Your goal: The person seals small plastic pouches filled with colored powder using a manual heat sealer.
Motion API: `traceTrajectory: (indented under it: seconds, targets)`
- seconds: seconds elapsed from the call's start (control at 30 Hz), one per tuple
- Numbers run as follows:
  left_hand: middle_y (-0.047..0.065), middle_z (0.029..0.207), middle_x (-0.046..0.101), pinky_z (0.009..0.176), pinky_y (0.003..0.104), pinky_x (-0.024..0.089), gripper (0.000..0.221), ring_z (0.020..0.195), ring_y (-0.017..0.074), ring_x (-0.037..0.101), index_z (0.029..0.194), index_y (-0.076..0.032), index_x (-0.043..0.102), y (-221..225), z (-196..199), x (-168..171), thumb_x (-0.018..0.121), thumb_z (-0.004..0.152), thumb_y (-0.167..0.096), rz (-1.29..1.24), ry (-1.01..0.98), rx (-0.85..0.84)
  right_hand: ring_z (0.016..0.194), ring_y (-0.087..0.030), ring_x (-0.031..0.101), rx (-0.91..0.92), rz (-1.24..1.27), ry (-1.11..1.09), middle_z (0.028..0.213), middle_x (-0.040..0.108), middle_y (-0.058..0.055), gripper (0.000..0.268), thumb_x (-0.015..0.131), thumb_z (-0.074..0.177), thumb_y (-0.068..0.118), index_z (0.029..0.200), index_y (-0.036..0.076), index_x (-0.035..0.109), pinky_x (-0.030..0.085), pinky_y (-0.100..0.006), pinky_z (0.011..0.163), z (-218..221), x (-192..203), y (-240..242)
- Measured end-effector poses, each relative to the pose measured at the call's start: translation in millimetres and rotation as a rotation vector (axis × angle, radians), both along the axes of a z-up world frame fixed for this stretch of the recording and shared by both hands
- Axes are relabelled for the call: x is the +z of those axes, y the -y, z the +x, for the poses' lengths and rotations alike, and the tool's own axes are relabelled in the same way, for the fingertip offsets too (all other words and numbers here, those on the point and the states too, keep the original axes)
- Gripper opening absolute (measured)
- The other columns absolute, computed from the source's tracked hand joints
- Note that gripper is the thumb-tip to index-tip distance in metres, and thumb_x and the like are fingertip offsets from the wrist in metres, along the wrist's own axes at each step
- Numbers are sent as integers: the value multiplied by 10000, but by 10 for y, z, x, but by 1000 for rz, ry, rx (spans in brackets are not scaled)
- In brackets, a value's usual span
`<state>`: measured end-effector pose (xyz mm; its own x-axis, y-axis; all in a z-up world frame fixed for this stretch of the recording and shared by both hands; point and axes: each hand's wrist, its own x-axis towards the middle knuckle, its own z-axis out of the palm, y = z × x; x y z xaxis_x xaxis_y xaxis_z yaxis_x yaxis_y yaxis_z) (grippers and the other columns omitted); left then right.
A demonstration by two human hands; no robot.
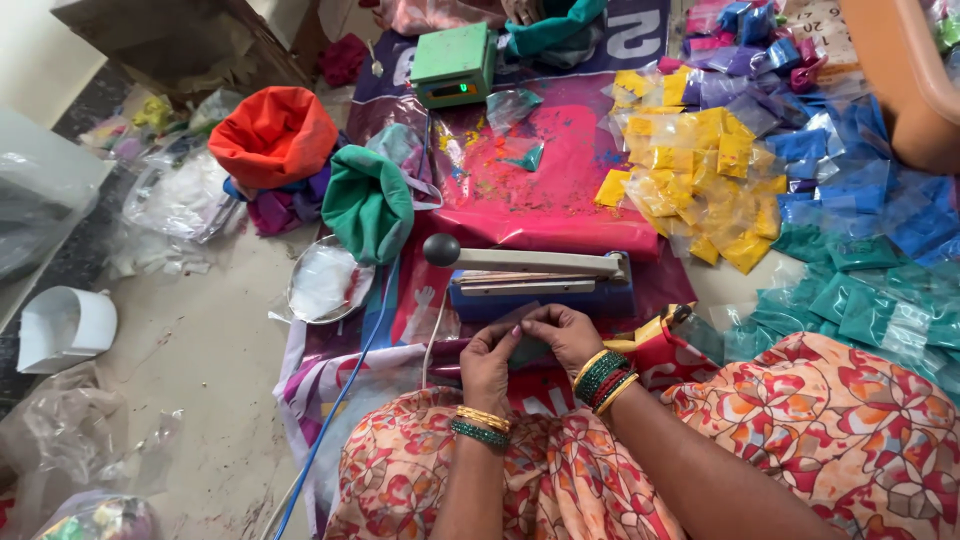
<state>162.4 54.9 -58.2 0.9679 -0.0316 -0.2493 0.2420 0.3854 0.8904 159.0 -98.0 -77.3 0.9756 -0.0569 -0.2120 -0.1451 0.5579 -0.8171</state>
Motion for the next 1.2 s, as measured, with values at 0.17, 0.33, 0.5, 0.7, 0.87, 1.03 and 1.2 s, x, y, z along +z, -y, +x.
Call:
traceTrajectory:
  seconds: [0.17, 0.33, 0.5, 0.7, 0.87, 1.03, 1.2]
  targets:
    - [52, 902, 767, 715, 247, 540, 123, 788, 95, 664, 986, 11, 754, -67, -195, 204, 757, 912, -87, 363, 68, -90, 750, -99, 657, 88, -356, -9, 838, 742, -48, 103, 758, 910, 94, 920, -5, 733, 564, -264, 686, -73, -90, 70]
    - [32, 823, 744, 639, 251, 512, 141, 724, 78, 624, 942, -6, 738, -111, -284, 224, 722, 937, -146, 569, 147, -158, 737, -86, 667, 196, -380, 18, 821, 755, -31, 95, 744, 912, 103, 901, 9, 731, 559, -253, 687, -173, 103, 157]
    - [16, 774, 727, 618, 253, 493, 169, 685, 68, 588, 908, -10, 740, -152, -294, 368, 748, 932, -177, 674, 167, -91, 714, -86, 616, 224, -529, 34, 815, 723, -44, 95, 750, 927, 100, 930, 6, 737, 520, -258, 649, -222, 212, 269]
    - [28, 737, 725, 587, 279, 488, 206, 639, 87, 589, 895, -23, 734, -205, -393, 599, 758, 923, -225, 803, 128, -82, 704, -82, 677, 245, -784, 46, 780, 756, -43, 133, 744, 897, 142, 926, 12, 732, 549, -263, 656, -327, 600, 309]
    - [34, 749, 730, 597, 284, 498, 220, 639, 91, 603, 898, -31, 722, -137, -469, 752, 744, 927, -248, 863, 131, -54, 664, -107, 656, 276, -866, 59, 737, 732, -62, 159, 743, 886, 176, 938, 25, 737, 542, -296, 636, -341, 652, 353]
    - [49, 848, 734, 677, 271, 522, 211, 750, 116, 626, 956, -28, 700, -216, -377, 528, 704, 994, -236, 738, 181, -41, 733, -217, 713, 299, -1087, 125, 795, 732, -98, 136, 712, 886, 185, 920, 54, 700, 555, -375, 697, -339, 905, 444]
    - [23, 967, 743, 735, 272, 578, 145, 871, 129, 688, 1052, -88, 682, -524, -364, 900, 665, 982, -213, 627, 131, 33, 889, -333, 696, 202, -1506, 75, 963, 713, -141, 176, 704, 852, 230, 975, 107, 732, 552, -472, 798, -468, 1656, 1257]
